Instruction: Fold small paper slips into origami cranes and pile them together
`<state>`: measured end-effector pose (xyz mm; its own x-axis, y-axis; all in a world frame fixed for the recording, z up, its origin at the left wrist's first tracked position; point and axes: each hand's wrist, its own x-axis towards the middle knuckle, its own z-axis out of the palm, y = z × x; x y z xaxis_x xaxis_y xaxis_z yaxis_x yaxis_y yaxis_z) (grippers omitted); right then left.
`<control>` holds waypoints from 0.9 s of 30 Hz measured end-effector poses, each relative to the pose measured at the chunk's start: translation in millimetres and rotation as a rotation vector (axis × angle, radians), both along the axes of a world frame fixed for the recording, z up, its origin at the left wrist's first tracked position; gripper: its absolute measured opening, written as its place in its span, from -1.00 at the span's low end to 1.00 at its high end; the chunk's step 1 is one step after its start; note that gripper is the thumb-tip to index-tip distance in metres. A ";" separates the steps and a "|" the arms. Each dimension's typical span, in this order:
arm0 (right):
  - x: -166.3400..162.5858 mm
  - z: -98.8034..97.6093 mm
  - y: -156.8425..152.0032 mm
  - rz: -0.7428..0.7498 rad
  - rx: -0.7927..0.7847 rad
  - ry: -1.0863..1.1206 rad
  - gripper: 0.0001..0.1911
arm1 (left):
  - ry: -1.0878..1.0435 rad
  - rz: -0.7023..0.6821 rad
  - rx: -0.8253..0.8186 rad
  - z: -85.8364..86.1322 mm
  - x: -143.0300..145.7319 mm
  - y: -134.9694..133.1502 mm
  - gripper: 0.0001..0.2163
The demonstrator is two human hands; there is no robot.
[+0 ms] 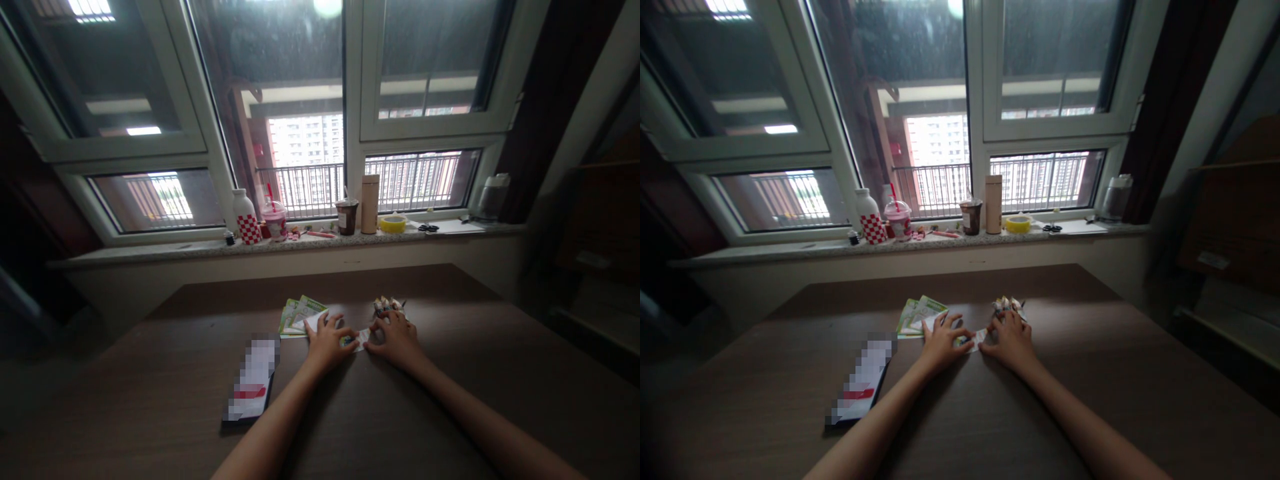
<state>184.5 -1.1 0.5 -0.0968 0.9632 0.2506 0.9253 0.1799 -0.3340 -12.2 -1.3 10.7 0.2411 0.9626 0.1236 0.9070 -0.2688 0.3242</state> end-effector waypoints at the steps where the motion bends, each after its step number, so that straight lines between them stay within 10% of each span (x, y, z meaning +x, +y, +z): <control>1: 0.1 -0.7 -0.3 0.003 -0.001 -0.001 -0.56 | 0.003 -0.001 0.001 0.0 0.1 0.1 -0.77; 14: 2.8 -11.3 -2.2 0.047 0.027 0.048 -0.48 | -0.049 -0.009 0.047 -6.7 -2.8 2.2 -0.79; 27: 7.6 -17.6 3.9 0.219 0.118 0.244 -0.85 | -0.050 0.029 0.043 -5.3 -2.3 2.7 -0.76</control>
<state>192.0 2.9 -17.1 -0.2214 0.8894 0.3999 0.7562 0.4155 -0.5055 -14.5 1.4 5.4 0.2056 0.9626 0.1763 0.8977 -0.2573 0.3578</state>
